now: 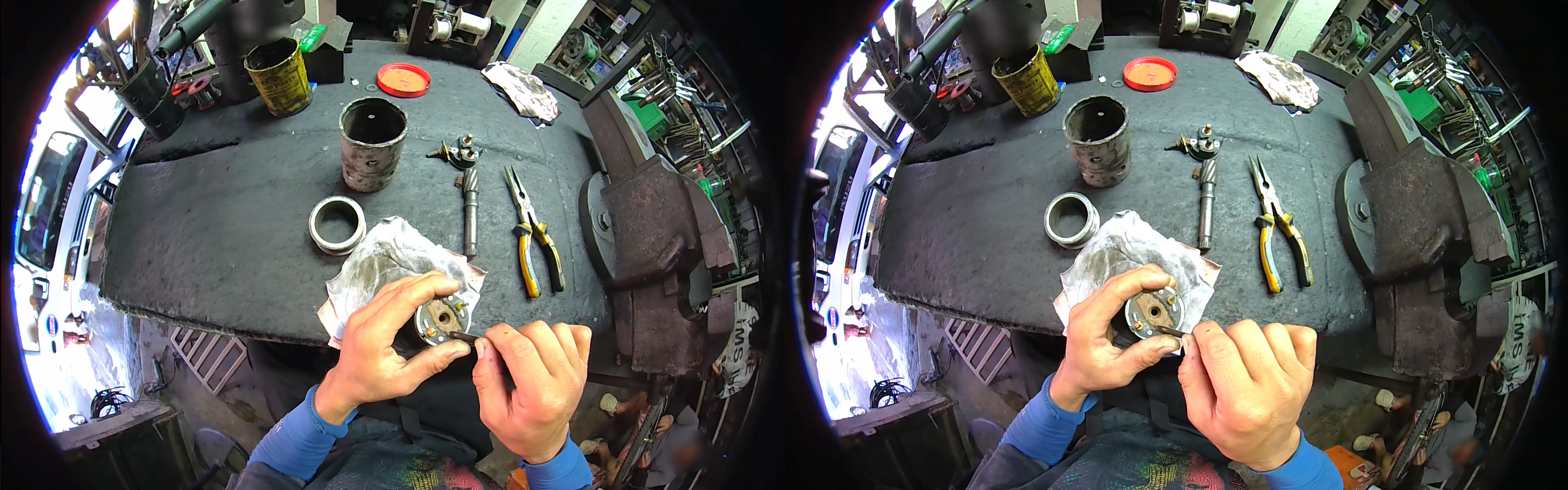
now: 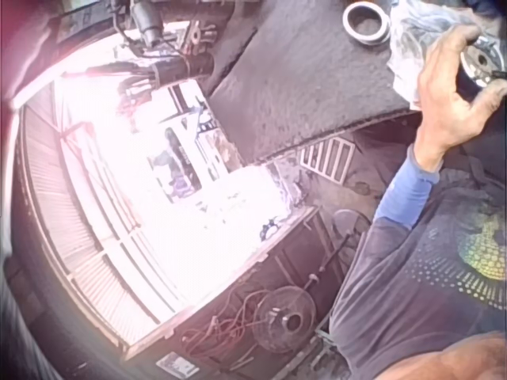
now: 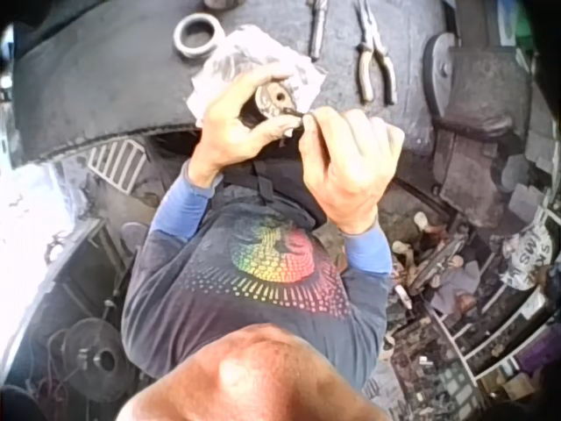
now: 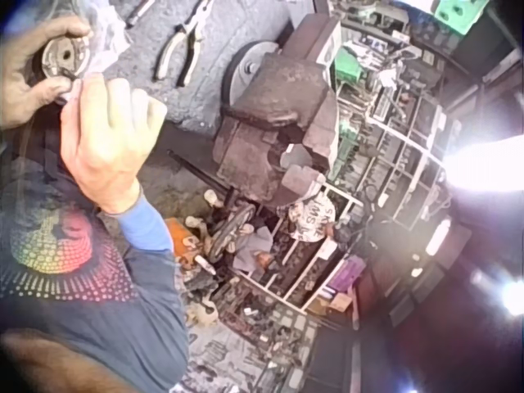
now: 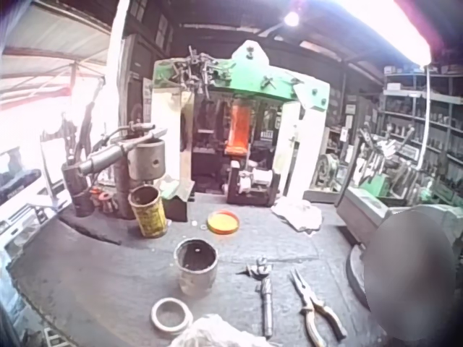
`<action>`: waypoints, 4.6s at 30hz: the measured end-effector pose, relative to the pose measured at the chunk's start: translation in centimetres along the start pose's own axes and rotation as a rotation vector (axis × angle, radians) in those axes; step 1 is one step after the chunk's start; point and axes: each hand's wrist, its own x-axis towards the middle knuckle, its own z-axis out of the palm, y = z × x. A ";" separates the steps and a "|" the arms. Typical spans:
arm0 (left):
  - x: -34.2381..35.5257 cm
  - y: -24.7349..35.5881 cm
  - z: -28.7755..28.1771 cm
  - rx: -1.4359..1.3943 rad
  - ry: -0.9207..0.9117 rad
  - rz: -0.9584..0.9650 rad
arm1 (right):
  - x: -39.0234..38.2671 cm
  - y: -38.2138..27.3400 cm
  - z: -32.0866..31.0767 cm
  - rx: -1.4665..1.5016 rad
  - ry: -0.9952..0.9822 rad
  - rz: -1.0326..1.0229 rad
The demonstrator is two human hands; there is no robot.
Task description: The person holds a small cylindrical mechanical part and uses a thin metal tool to scrape and adjust internal surfaces. The person repeatedly rotates the part and wipes it with a cloth while working at a bench in a workshop.
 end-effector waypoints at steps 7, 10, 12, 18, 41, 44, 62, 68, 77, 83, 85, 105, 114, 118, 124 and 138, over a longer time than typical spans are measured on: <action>-0.2 -0.2 0.0 -0.024 0.000 -0.026 | -0.4 -0.6 0.7 -0.028 0.039 0.027; -0.3 -0.2 0.0 -0.019 0.000 -0.024 | -0.3 -0.8 0.8 -0.029 0.037 0.034; -0.4 -0.3 0.1 -0.032 0.002 -0.032 | -0.3 -0.9 0.9 -0.030 0.053 0.032; -0.3 -0.2 0.2 -0.051 0.006 -0.047 | -0.4 -0.2 1.6 0.016 0.104 0.016; -0.2 -0.2 0.2 -0.028 0.007 -0.004 | -1.1 -0.4 0.9 0.022 0.109 0.051; -0.5 -0.3 0.2 -0.028 0.003 -0.030 | -0.9 -0.4 1.0 0.012 0.078 0.037; -0.2 -0.2 0.0 -0.018 -0.006 -0.021 | -0.2 0.3 1.4 0.015 0.090 -0.056; 0.1 0.1 0.0 -0.003 -0.006 0.006 | -0.4 0.7 0.8 -0.023 0.063 -0.071; -0.2 -0.1 0.0 -0.018 -0.007 -0.011 | 1.6 2.8 0.2 0.099 -0.023 -0.211; 0.0 -0.1 -0.1 -0.005 -0.010 0.004 | 3.7 5.1 -0.4 0.178 -0.142 -0.294; 0.0 -0.1 -0.1 -0.001 -0.014 0.005 | 4.3 5.3 -0.4 0.195 -0.169 -0.318; 0.2 0.1 -0.2 -0.036 -0.020 -0.023 | 5.1 6.5 -0.3 0.174 -0.168 -0.355; -0.1 0.1 0.2 -0.022 0.025 -0.025 | -0.2 1.1 0.5 -0.133 0.059 -0.108; 0.1 0.1 0.5 0.028 0.028 0.041 | -1.7 0.4 0.5 -0.198 0.094 -0.046; -0.1 0.3 0.4 0.016 0.055 0.025 | -1.6 -0.3 0.8 -0.187 0.101 -0.028; -0.2 -0.1 -0.1 -0.001 0.010 0.003 | 0.3 -1.2 1.9 -0.207 0.136 -0.045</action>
